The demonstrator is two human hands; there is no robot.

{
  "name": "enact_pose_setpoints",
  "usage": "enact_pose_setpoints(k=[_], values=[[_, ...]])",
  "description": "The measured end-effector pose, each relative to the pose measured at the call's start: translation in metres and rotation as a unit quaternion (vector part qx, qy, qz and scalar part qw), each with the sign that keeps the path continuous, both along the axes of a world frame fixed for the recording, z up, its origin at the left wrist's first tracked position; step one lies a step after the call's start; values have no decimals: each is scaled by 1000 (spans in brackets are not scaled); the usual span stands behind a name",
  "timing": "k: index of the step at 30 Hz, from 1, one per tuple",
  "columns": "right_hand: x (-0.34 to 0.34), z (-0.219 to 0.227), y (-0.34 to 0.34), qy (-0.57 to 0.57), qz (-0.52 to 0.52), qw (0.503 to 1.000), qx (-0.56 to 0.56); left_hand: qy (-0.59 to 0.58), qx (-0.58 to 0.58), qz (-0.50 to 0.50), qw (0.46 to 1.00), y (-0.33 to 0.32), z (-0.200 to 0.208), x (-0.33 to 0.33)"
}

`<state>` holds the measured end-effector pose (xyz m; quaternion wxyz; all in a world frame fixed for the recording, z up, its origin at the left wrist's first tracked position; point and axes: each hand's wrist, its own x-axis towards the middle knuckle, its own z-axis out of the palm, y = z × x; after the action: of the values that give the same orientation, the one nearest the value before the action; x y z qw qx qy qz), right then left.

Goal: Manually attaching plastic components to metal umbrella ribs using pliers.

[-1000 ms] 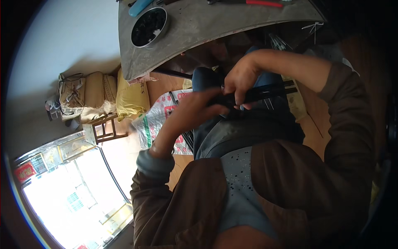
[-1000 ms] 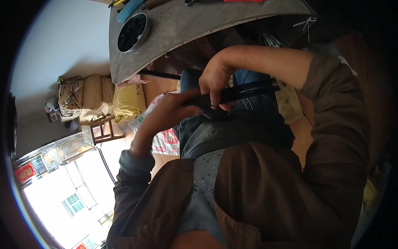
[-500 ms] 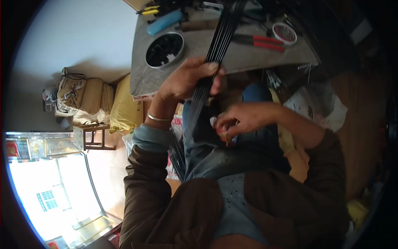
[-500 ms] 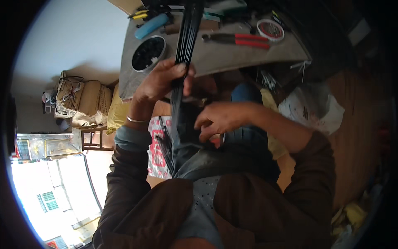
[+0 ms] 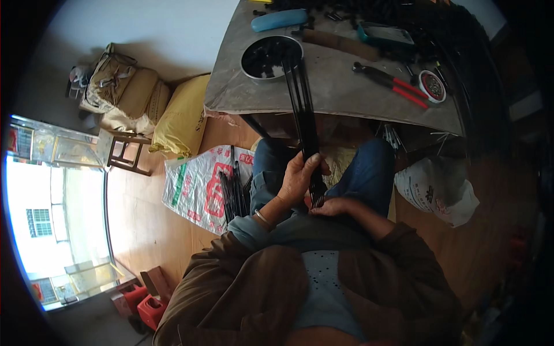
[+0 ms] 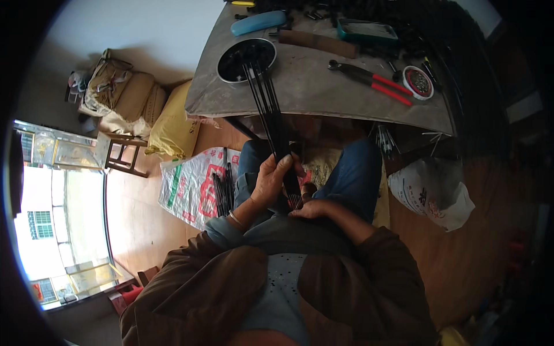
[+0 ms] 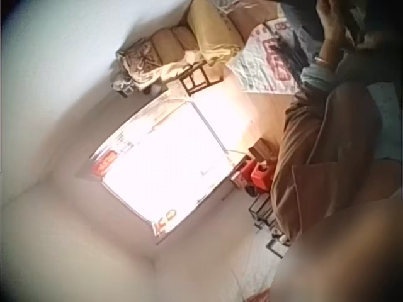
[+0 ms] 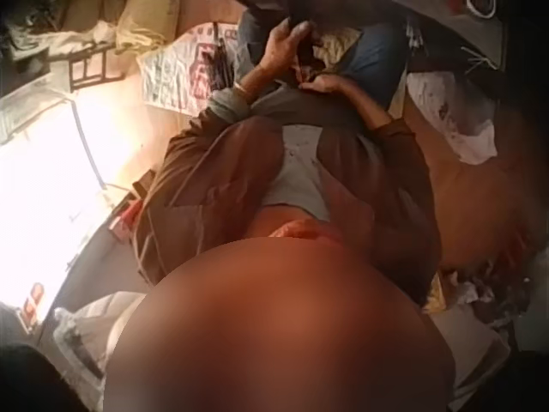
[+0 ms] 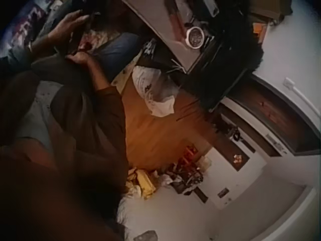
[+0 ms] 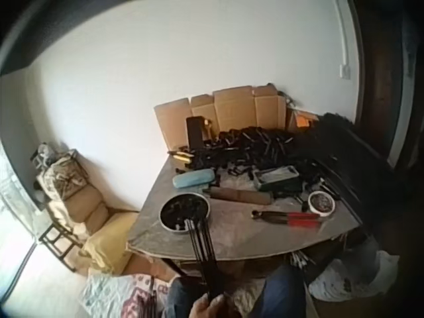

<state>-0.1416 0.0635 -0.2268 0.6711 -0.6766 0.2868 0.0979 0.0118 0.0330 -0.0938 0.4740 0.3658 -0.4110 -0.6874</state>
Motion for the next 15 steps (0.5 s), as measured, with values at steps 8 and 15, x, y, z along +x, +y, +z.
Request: enact_pose_setpoints(k=[8, 15], values=[[-15, 80, -8, -16, 17, 1000, 19, -41, -54, -45, 997, -33, 78, -21], [-114, 237, -108, -286, -398, 861, -133, -34, -92, -112, 989, -7, 88, -54]])
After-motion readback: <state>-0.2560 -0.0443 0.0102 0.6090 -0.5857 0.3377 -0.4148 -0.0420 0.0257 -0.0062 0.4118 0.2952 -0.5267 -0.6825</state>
